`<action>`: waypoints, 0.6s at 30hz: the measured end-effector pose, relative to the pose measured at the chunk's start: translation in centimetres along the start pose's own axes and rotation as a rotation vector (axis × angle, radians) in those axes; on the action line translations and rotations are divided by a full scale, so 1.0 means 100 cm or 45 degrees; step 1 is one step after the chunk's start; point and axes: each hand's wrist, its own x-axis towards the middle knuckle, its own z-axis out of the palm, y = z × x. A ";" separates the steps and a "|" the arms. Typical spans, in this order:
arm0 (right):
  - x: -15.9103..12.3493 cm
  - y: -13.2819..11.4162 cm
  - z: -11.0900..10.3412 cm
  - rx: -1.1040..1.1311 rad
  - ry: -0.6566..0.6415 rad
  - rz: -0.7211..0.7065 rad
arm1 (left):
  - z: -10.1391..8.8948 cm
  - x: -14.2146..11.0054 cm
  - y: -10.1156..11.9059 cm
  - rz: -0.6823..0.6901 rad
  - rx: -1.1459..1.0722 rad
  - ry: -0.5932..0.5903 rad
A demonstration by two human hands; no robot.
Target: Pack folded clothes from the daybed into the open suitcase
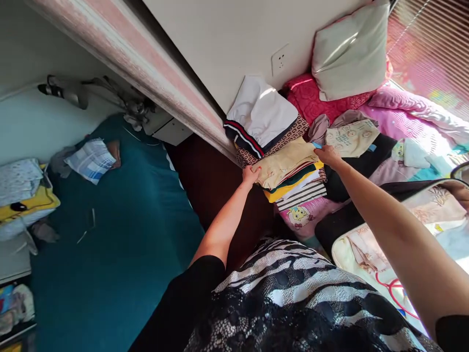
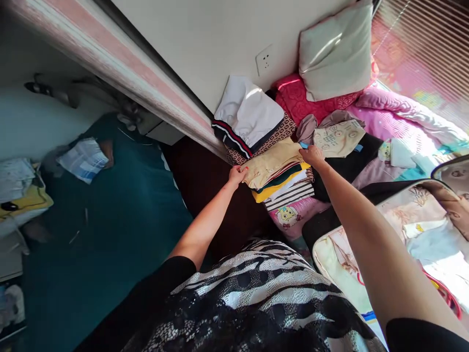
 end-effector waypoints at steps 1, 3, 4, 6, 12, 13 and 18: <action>0.011 -0.003 0.004 -0.034 -0.078 0.069 | 0.002 0.005 0.001 -0.053 0.002 0.001; 0.033 -0.009 0.012 -0.139 -0.239 0.225 | 0.007 0.013 0.003 -0.098 0.006 -0.039; 0.043 -0.011 0.017 -0.196 -0.308 0.285 | 0.010 0.016 0.005 -0.114 0.008 -0.055; 0.062 -0.016 0.030 -0.278 -0.405 0.325 | 0.017 0.022 0.008 -0.144 0.024 -0.059; 0.101 -0.030 0.065 -0.361 -0.509 0.324 | 0.028 0.045 0.014 -0.330 -0.036 0.054; 0.105 -0.031 0.068 -0.355 -0.512 0.323 | 0.028 0.049 0.014 -0.355 -0.081 0.034; 0.115 -0.035 0.079 -0.248 -0.486 0.292 | 0.028 0.060 0.016 -0.354 -0.180 -0.072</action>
